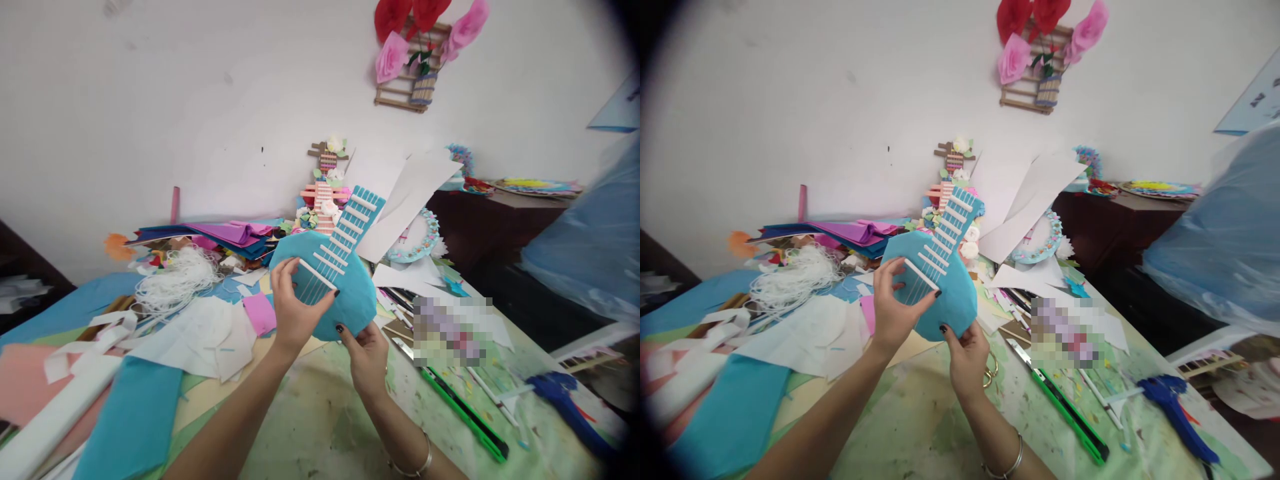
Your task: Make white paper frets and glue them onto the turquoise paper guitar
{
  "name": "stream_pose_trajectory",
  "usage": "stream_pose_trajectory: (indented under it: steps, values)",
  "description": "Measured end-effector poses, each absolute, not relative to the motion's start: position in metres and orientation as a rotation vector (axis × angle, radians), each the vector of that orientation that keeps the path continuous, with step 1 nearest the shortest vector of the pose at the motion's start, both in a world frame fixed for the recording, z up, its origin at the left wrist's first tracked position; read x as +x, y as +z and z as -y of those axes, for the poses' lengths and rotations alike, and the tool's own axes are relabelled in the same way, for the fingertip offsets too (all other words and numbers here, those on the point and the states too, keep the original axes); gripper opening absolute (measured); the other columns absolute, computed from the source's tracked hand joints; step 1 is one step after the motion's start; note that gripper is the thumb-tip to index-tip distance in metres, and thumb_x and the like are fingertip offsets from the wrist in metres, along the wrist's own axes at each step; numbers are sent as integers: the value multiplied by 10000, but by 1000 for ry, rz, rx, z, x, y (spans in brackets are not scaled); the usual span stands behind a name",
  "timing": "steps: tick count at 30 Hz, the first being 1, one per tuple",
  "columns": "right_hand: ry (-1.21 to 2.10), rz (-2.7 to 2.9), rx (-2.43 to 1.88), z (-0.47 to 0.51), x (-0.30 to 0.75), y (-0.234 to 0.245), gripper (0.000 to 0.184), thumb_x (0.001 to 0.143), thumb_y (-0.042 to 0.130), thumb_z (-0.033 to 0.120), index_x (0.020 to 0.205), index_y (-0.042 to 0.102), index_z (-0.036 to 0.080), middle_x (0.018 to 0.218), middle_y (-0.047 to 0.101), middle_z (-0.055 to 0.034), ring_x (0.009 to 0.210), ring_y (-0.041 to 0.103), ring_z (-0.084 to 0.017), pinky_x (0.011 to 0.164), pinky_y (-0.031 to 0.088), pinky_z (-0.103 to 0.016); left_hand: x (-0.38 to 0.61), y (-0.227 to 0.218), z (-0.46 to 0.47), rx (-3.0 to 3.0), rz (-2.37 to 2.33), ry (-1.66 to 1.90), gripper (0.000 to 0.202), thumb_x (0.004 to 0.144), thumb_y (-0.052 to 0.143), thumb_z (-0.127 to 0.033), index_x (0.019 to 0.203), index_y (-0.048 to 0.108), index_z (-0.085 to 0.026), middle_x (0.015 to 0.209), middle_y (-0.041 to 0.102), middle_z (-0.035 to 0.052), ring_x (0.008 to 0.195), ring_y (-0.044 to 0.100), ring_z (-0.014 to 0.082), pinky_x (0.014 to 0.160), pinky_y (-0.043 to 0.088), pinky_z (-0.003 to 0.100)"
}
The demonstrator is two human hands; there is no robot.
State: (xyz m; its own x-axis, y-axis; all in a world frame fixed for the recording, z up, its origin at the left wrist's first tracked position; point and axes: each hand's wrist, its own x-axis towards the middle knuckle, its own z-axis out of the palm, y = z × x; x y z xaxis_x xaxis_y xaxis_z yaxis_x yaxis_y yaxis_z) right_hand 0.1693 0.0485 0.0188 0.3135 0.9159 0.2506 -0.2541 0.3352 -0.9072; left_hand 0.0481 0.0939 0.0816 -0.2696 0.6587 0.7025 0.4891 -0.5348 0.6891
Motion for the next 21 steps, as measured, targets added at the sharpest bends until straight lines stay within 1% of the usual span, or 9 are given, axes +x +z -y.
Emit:
stream_pose_trajectory:
  steps: [2,5,9,15,21]
  values:
    - [893,913,-907,-48,170,21,349,704,743,258,1014,639,137,994,726,-103,871,687,-230,800,559,-370,49,81,-93,1812,-1351,1959,660,650,765,-310,1223,447,-230,1259,448,122,1068,527,249,788,478,357]
    - [865,902,-904,-46,170,25,341,703,742,251,1011,643,142,985,729,-98,859,689,-224,788,563,-357,49,80,-91,1855,-1262,2003,689,659,768,-308,1257,433,-239,1282,441,127,1126,500,262,823,460,360]
    - [868,883,-897,-43,169,27,332,691,748,251,989,646,145,959,734,-97,858,692,-235,781,567,-366,49,81,-89,1877,-1271,2023,685,646,781,-310,1245,456,-231,1273,452,133,1186,458,287,832,453,363]
    - [877,900,-919,-44,170,25,344,694,747,260,997,638,138,974,728,-103,851,688,-231,781,566,-365,50,82,-89,1851,-1343,2005,656,623,793,-315,1197,491,-217,1269,455,137,1193,454,294,818,461,361]
    - [902,891,-916,-43,167,24,345,698,743,267,997,629,139,982,726,-103,887,684,-240,803,560,-374,51,82,-90,1841,-1384,2001,657,617,794,-312,1191,489,-218,1261,462,138,1186,464,294,807,469,366]
